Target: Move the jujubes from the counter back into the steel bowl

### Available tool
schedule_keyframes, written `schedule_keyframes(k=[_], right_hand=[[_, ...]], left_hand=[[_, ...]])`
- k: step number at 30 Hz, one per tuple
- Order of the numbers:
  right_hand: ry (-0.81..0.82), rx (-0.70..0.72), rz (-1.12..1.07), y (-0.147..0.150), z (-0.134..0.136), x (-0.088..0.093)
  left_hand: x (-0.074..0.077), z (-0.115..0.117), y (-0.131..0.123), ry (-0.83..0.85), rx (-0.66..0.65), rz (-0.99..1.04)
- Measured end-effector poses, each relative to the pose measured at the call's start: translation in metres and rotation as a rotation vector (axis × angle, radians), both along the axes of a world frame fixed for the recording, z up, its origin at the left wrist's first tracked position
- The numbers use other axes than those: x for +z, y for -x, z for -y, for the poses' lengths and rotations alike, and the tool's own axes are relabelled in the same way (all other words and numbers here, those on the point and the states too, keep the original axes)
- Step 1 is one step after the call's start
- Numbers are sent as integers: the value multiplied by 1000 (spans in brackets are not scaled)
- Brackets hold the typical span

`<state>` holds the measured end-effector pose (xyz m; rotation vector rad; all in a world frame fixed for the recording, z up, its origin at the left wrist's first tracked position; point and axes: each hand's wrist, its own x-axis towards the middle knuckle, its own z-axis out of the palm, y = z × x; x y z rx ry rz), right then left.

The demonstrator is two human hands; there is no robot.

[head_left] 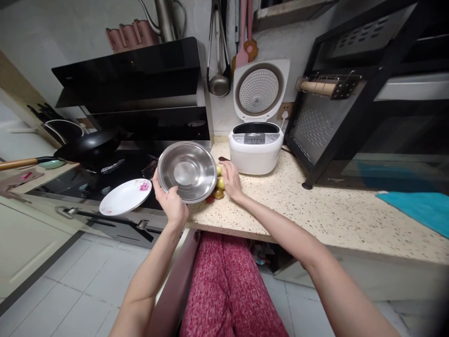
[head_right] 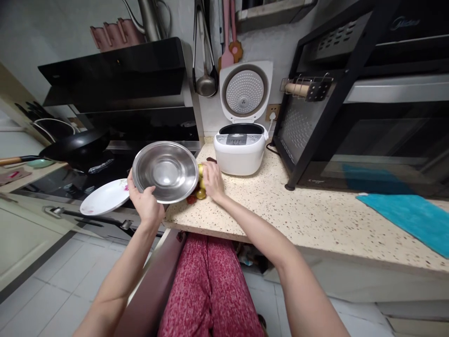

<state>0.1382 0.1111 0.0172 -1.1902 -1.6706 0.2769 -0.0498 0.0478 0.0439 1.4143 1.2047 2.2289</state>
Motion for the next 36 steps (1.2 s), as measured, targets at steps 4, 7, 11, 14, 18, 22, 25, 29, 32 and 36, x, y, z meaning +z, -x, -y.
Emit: schedule_keyframes(k=[4,7,11,14,18,22,25,29,32,36], right_hand=[[104,74,-174,-45,1,20],[87,197,-223,-84,15,31],[241,240,-202,-129,38,39],[365,290,-100,-144,47,42],[385,407,7,-135,48,39],[369,445,72,-123,45,34],[369,395,61,-125,43,31],[370,382,61,-129,42,27],[335,384,45,-125,43,24],[326,417,22,-115,42,22]], left_hand=[[-1,25,-16,198,-233,70],[-6,46,-41,319,-409,131],[-20,69,-73,344,-589,-5],[-32,81,-90,396,-750,35],[-41,88,-102,376,-898,116],[-39,84,-103,308,-885,120],[-39,77,-100,303,-850,87],[-44,67,-93,324,-835,22],[-42,58,-82,296,-843,8],[-36,46,-59,277,-843,-10]])
